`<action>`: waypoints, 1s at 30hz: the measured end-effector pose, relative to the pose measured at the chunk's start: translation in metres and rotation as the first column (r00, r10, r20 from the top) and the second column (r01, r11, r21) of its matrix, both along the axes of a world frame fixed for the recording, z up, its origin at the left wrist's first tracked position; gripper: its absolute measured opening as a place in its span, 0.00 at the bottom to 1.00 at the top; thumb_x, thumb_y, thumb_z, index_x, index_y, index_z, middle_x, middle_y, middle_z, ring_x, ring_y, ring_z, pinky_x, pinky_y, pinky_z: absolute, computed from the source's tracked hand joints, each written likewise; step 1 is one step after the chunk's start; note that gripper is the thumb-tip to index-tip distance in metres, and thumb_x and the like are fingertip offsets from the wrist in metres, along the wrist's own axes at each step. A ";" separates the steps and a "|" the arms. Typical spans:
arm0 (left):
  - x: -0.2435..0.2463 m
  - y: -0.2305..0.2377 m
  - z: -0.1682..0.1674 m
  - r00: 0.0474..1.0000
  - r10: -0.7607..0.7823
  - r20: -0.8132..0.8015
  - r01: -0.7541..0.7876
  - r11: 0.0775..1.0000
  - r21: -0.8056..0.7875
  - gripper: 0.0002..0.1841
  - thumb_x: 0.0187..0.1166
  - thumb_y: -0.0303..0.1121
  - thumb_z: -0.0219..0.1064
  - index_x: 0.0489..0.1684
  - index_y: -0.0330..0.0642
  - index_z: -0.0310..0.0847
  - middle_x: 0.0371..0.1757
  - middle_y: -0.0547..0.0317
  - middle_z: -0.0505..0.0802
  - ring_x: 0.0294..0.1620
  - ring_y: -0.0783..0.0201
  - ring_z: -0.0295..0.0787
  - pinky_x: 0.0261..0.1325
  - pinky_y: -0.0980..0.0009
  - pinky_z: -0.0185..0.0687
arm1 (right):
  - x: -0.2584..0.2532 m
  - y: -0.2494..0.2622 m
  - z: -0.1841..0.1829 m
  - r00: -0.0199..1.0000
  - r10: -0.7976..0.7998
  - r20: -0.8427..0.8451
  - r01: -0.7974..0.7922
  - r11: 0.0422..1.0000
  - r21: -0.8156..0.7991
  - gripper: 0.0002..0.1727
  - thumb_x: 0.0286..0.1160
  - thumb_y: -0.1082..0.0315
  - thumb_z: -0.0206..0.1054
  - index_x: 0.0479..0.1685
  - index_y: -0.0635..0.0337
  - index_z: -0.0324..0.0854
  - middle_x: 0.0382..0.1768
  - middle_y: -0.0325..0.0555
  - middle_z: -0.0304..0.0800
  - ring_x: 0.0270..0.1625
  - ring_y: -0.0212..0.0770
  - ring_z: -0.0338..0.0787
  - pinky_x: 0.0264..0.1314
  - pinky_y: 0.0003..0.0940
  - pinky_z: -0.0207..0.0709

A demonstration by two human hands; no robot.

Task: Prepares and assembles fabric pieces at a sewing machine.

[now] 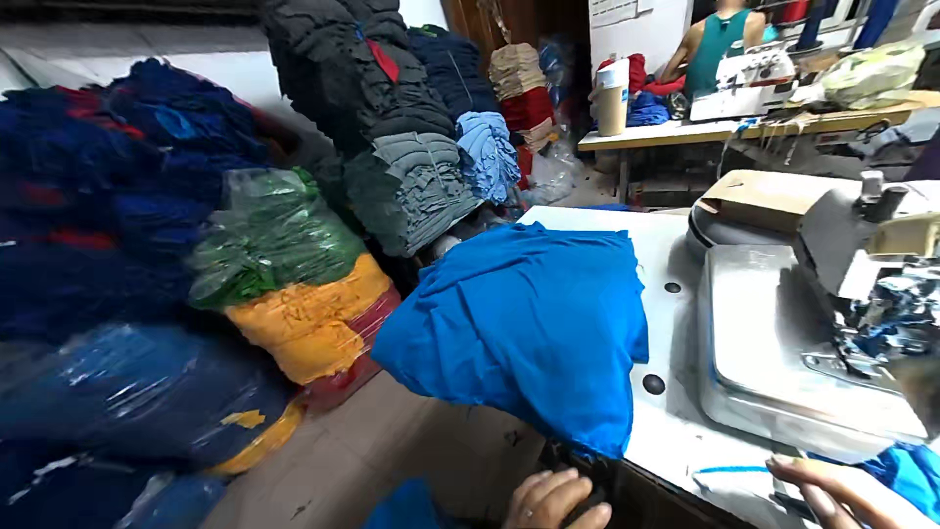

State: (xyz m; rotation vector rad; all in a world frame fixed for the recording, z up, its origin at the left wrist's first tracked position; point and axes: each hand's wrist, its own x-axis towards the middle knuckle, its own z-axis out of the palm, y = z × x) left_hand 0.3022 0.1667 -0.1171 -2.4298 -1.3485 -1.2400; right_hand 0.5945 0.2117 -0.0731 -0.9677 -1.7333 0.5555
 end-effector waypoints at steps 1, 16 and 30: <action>0.011 0.014 0.008 0.999 0.004 -0.034 -0.003 1.000 0.030 0.14 0.88 0.43 0.62 0.52 0.45 0.89 0.55 0.48 0.94 0.66 0.55 0.88 0.75 0.61 0.76 | 0.006 0.002 -0.005 0.999 -0.044 -0.016 0.044 0.998 -0.035 0.16 0.88 0.72 0.57 0.49 0.79 0.87 0.47 0.65 0.93 0.55 0.37 0.92 0.66 0.27 0.81; 0.027 0.063 0.020 0.992 0.054 -0.111 -0.055 0.998 -0.002 0.09 0.78 0.34 0.67 0.34 0.46 0.94 0.40 0.59 0.97 0.51 0.63 0.93 0.65 0.66 0.78 | 0.014 0.007 -0.034 0.990 -0.034 0.139 0.023 0.997 0.075 0.13 0.84 0.75 0.58 0.47 0.75 0.88 0.41 0.67 0.93 0.48 0.55 0.92 0.59 0.38 0.82; 0.031 0.024 0.079 0.977 -0.212 -0.017 0.212 0.976 0.039 0.12 0.89 0.35 0.59 0.39 0.40 0.86 0.38 0.52 0.92 0.49 0.61 0.88 0.64 0.72 0.77 | 0.000 0.000 -0.014 0.995 0.067 0.079 -0.081 0.979 0.189 0.11 0.86 0.71 0.61 0.47 0.69 0.88 0.44 0.62 0.92 0.57 0.45 0.90 0.68 0.29 0.76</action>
